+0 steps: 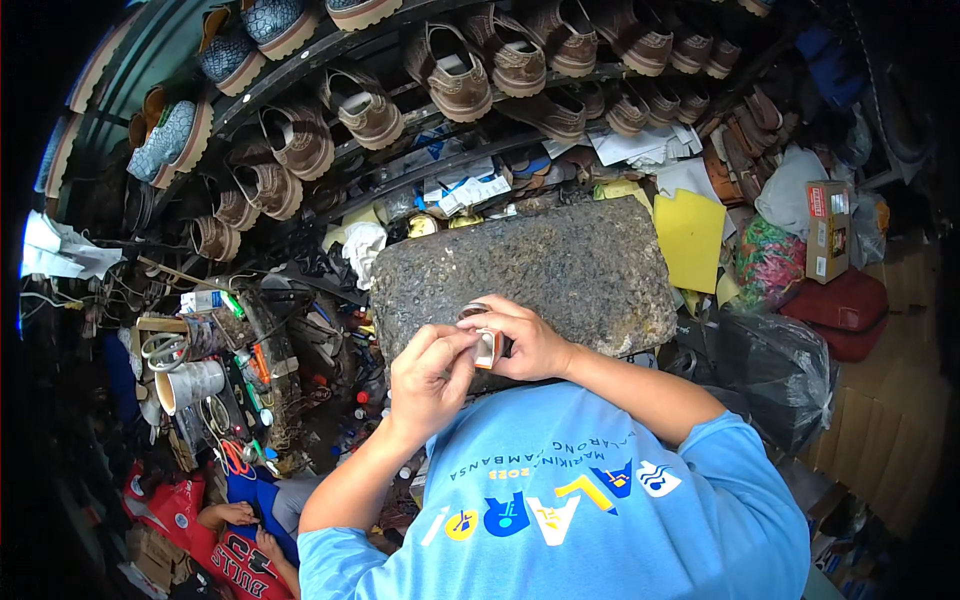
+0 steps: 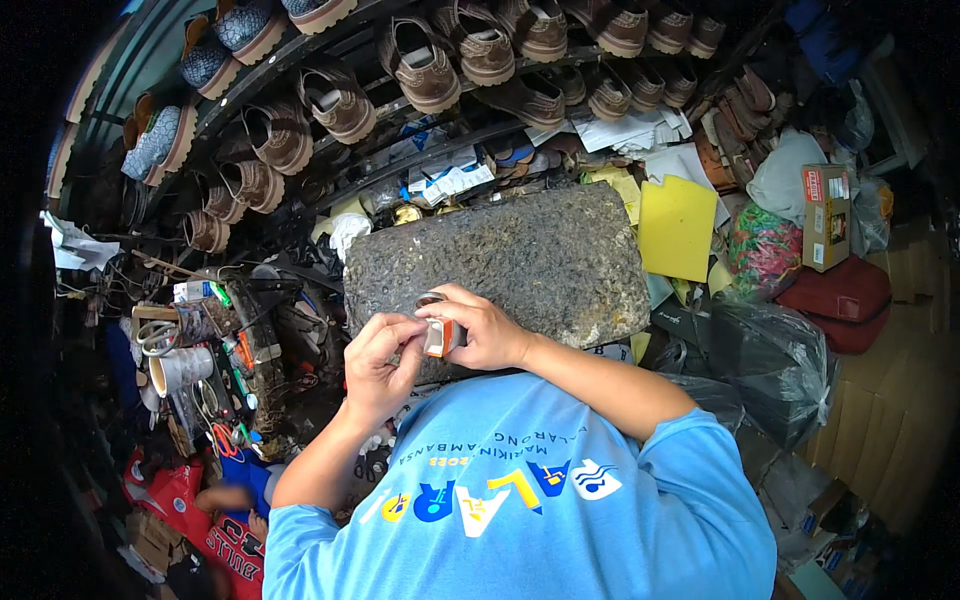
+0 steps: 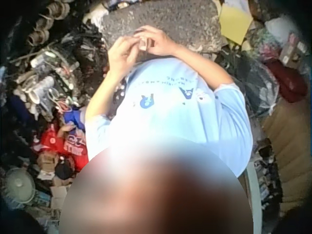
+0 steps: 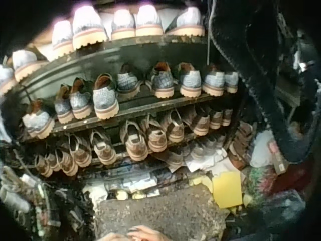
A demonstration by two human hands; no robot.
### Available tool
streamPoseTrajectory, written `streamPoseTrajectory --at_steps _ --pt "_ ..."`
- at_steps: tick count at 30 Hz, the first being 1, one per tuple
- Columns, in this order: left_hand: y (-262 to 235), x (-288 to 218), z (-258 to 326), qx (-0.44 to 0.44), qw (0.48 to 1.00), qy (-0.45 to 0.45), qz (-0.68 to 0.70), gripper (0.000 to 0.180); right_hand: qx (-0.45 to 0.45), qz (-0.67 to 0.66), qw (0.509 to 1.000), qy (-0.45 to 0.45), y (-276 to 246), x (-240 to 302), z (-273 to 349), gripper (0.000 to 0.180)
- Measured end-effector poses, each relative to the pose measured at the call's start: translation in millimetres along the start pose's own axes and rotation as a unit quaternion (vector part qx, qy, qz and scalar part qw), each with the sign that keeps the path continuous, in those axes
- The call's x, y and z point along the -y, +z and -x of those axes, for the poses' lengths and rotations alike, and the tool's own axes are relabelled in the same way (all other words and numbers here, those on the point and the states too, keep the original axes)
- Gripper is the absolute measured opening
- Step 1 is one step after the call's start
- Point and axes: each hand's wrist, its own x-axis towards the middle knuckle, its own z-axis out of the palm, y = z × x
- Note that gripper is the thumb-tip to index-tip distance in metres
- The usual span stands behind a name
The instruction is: Inspecting, trimming excess material with scissors, and applying glue to shoe components in a workshop.
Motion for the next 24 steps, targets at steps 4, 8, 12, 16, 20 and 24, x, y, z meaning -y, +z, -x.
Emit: streamPoseTrajectory --at_steps 4,8,12,16,20,24 --pt "-4.0 -5.0 -9.3 0.032 0.996 0.023 -0.086 0.019 0.014 0.017 1.000 -0.003 -0.1 0.2 -0.6 0.064" --pt "-8.1 -10.1 -16.0 0.069 0.983 0.061 -0.159 0.019 0.023 0.039 0.999 -0.011 2.7 -2.3 -0.8 0.067" --pt "-20.3 -17.1 -25.3 0.154 0.971 0.036 -0.178 0.025 0.030 0.062 0.997 0.028 6.1 -4.8 1.5 0.069" --pt "-32.4 -14.0 -17.1 0.139 0.973 0.066 -0.171 0.023 0.061 0.043 0.997 0.012 -0.7 11.0 -16.0 0.065" --pt "-56.8 -8.6 5.5 0.025 0.998 -0.058 -0.019 0.013 0.195 0.055 0.974 0.105 -3.4 17.9 -37.3 0.053" --pt "-59.6 2.7 31.8 -0.119 0.957 -0.162 0.211 0.010 0.310 0.100 0.940 0.104 0.1 20.3 -51.5 0.057"
